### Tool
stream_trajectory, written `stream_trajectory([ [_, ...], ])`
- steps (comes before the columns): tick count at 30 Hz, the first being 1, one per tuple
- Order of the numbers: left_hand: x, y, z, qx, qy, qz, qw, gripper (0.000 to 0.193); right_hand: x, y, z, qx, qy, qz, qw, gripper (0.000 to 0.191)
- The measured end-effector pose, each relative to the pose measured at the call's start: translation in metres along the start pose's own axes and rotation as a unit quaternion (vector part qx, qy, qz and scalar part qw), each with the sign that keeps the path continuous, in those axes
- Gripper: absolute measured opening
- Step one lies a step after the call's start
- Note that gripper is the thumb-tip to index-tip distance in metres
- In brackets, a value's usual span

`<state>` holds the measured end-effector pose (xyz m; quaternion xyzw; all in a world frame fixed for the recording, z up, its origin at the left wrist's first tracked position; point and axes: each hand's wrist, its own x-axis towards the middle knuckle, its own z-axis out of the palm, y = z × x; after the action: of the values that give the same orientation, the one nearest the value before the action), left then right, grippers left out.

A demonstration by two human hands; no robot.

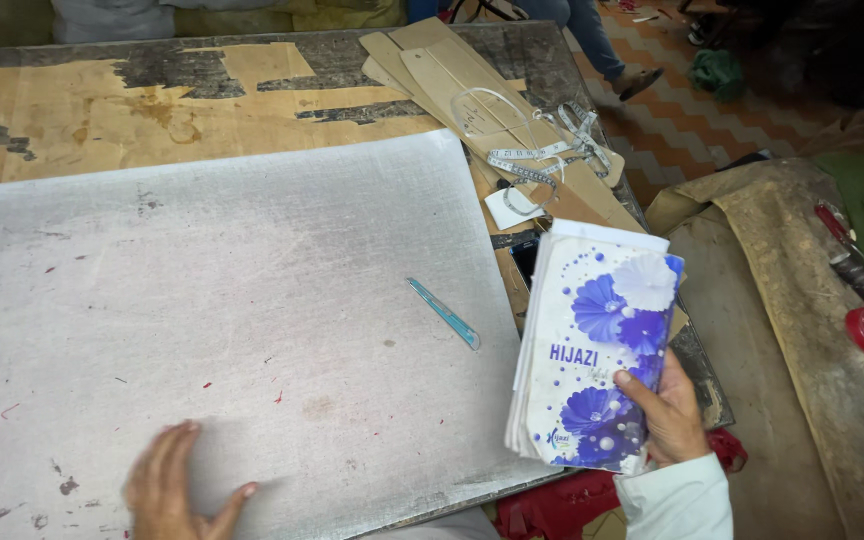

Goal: The person stacks and rolls red fabric pieces, then uses a utility knife to cut a strip from a red fabric piece. They write on a notebook and later handle cardboard templates and printed paper pieces on a cluttered worktable.

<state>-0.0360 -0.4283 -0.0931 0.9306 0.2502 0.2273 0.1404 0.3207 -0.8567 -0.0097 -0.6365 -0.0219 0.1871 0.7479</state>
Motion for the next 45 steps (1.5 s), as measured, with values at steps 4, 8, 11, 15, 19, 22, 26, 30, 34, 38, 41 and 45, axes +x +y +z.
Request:
stream_trajectory([
  [4,0.005,0.059,0.037,-0.617,-0.156,-0.102,0.765,0.102,-0.028,0.021,0.099,0.086,-0.084,0.094,0.988,0.074],
  [8,0.018,0.066,0.049,-0.723,-0.176,-0.217,0.632,0.067,-0.046,0.068,0.205,0.032,-0.260,0.063,0.963,0.072],
  [11,0.023,0.048,0.025,-0.668,-0.118,-0.358,0.641,0.040,-0.033,0.075,0.232,-0.249,-0.178,-0.122,0.944,0.048],
  [15,0.028,0.032,-0.013,-0.662,-0.045,-0.363,0.654,0.042,0.009,0.070,0.228,-0.555,0.068,-0.380,0.737,0.047],
  [19,0.033,0.031,-0.028,-0.651,-0.014,-0.367,0.664,0.042,0.020,0.091,0.216,-0.582,0.047,-0.287,0.760,0.033],
  [22,0.037,0.038,-0.031,-0.637,-0.015,-0.383,0.669,0.045,0.008,0.105,0.188,-0.557,0.072,-0.306,0.769,0.028],
  [26,0.052,0.054,-0.037,-0.602,-0.045,-0.384,0.698,0.042,-0.007,0.091,0.116,-0.569,0.195,-0.266,0.753,0.025],
  [30,0.078,0.078,-0.045,-0.469,-0.159,-0.338,0.800,0.045,-0.015,0.064,0.073,-0.603,0.228,-0.185,0.742,0.032],
  [34,0.102,0.114,-0.043,-0.407,-0.230,-0.242,0.850,0.055,-0.045,0.058,0.109,-0.576,0.041,-0.258,0.775,0.069],
  [38,0.116,0.140,-0.036,-0.423,-0.239,-0.210,0.848,0.073,-0.100,0.085,0.178,-0.326,-0.247,-0.125,0.904,0.123],
  [41,0.120,0.145,-0.032,-0.444,-0.237,-0.195,0.842,0.079,-0.108,0.105,0.198,-0.245,-0.208,-0.068,0.944,0.131],
  [45,0.117,0.134,-0.024,-0.487,-0.216,-0.179,0.827,0.081,-0.097,0.132,0.188,-0.275,-0.183,-0.128,0.935,0.094],
])
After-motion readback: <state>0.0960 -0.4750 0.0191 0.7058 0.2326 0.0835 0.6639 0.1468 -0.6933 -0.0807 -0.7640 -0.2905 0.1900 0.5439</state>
